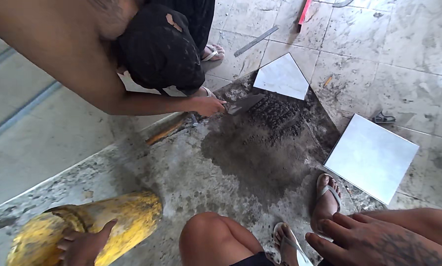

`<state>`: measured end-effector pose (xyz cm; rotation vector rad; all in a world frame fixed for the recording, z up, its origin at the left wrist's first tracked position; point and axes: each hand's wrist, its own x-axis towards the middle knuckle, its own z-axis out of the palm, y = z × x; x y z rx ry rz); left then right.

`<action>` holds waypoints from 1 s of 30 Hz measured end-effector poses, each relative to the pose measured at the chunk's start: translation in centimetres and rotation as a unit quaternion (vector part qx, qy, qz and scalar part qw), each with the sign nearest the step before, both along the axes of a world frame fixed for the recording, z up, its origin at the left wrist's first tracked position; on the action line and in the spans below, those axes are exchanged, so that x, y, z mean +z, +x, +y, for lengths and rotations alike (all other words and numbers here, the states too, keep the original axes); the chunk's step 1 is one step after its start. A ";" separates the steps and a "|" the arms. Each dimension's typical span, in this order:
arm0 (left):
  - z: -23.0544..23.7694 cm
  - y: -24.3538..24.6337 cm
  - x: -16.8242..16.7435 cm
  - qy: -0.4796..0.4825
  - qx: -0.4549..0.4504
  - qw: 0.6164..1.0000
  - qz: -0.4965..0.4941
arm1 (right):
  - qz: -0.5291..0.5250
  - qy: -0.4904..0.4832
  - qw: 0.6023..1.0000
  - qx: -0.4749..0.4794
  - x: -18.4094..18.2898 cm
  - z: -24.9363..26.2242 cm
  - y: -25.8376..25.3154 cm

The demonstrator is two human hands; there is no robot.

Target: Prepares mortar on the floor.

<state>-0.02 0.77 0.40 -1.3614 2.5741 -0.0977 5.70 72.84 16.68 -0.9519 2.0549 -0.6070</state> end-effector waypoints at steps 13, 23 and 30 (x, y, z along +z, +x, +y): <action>-0.6 0.1 -0.2 0.000 -0.008 1.000 -0.008 | 0.002 -0.004 1.000 -0.001 0.0 0.0 0.0; -0.5 0.2 -0.2 0.002 -0.006 1.000 -0.004 | 0.000 -0.005 1.000 -0.005 0.0 0.1 0.1; -0.2 0.2 -0.2 0.001 -0.005 1.000 0.000 | 0.004 -0.007 1.000 -0.006 0.0 0.1 0.2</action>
